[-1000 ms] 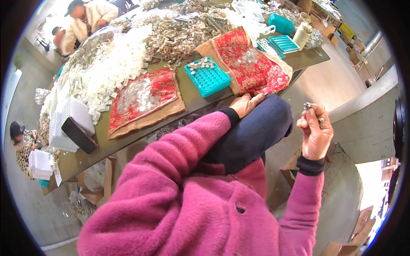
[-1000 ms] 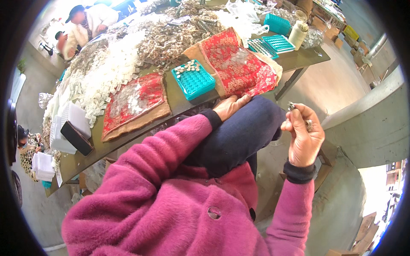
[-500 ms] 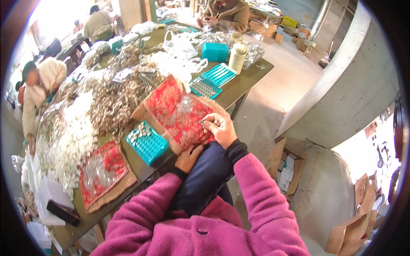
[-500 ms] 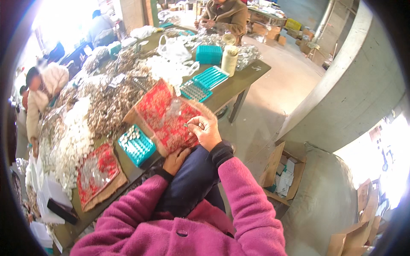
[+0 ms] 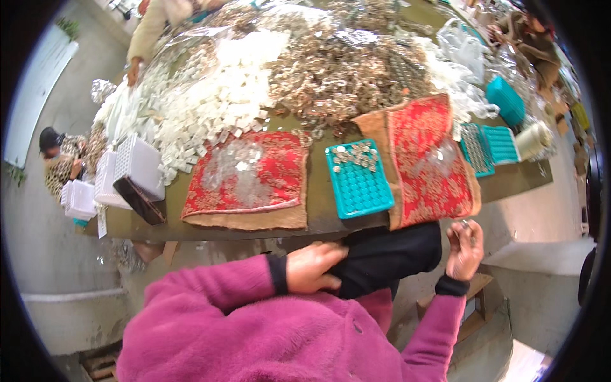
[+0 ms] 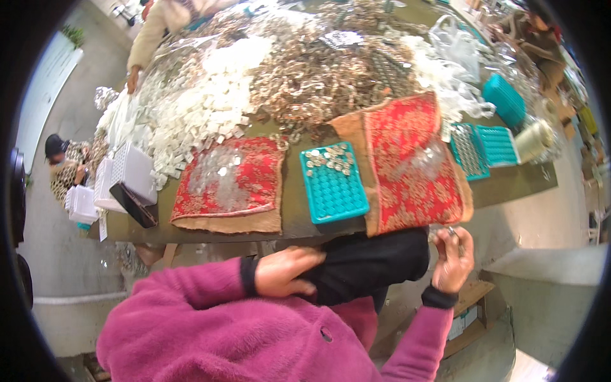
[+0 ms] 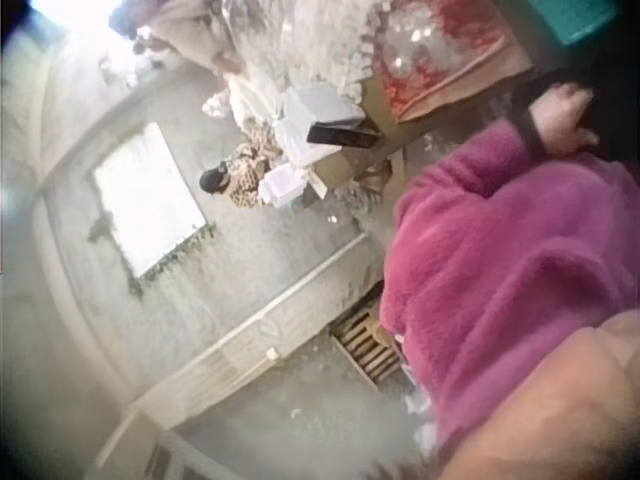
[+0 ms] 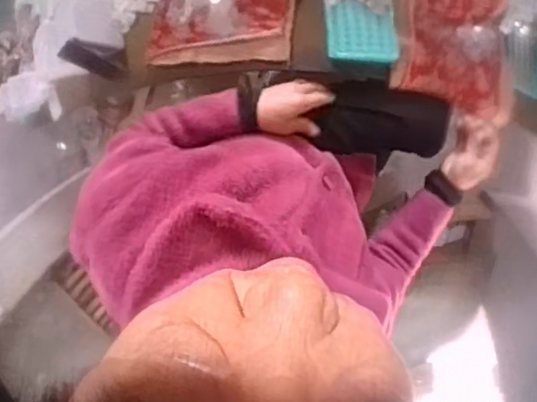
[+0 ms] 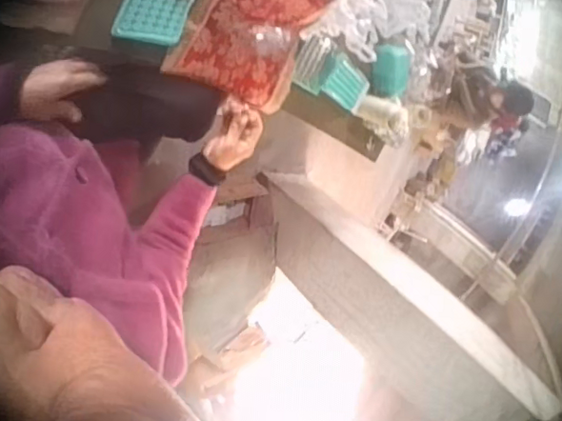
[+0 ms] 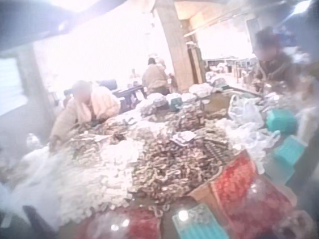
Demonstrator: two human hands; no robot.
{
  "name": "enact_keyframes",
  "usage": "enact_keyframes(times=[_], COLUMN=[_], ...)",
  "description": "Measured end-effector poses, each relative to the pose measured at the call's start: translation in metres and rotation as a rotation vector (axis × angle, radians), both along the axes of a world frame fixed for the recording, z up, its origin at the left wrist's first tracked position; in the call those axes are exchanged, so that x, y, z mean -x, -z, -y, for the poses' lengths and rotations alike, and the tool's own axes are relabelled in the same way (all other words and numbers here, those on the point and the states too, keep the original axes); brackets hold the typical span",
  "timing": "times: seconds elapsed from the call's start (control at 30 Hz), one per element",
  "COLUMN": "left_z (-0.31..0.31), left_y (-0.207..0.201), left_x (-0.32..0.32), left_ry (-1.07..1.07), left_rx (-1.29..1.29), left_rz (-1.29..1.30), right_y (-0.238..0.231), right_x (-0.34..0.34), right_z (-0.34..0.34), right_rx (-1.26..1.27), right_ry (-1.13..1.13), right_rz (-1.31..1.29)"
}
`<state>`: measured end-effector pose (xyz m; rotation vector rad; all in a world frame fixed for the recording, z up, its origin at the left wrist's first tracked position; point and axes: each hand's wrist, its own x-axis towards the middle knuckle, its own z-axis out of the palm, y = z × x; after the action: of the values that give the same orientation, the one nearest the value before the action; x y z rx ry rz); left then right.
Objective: The person repeatedly picks small white plastic housings and metal contacts from a table, inserts the contacts into the housings, and places the assembled units into a blue tray. The person handles items one at a time and continues the cycle throughout the clip.
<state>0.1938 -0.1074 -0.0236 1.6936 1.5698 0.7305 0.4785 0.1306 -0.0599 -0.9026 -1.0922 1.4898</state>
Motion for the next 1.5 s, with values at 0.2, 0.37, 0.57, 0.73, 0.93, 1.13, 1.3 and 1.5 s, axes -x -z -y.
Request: enact_keyframes(times=[0.2,0.37,0.57,0.73,0.93,1.13,1.3,1.5], left_z=[-0.014,-0.03,-0.018,-0.018,-0.016,-0.022,-0.02,0.002], left_y=[-0.086,-0.057,-0.029,-0.017,-0.004,0.002,-0.005,-0.036], left_x=[0.14,0.239,0.26,0.267,0.28,0.284,0.291,0.261], left_ry=[-0.51,-0.427,-0.367,-0.43,-0.376,-0.351,-0.328,-0.651], left_rx=[-0.4,-0.186,-0.361,-0.397,-0.44,-0.482,-0.45,-0.324], left_rz=[-0.403,-1.086,-0.948,-0.864,-0.95,-1.128,-0.985,-0.526], right_y=[-0.073,-0.098,-0.081,-0.072,-0.057,-0.058,-0.06,-0.061], right_x=[0.077,0.13,0.17,0.206,0.212,0.2,0.196,0.197], right_z=[0.047,0.08,0.095,0.112,0.129,0.137,0.141,0.141], right_rx=[-0.355,-0.311,-0.135,-0.254,-0.212,-0.125,-0.164,-0.129], right_ry=[-0.348,-0.683,-0.814,-0.863,-0.913,-0.924,-0.906,-0.893], right_rz=[0.035,0.073,0.06,-0.096,-0.143,-0.078,-0.087,-0.074])
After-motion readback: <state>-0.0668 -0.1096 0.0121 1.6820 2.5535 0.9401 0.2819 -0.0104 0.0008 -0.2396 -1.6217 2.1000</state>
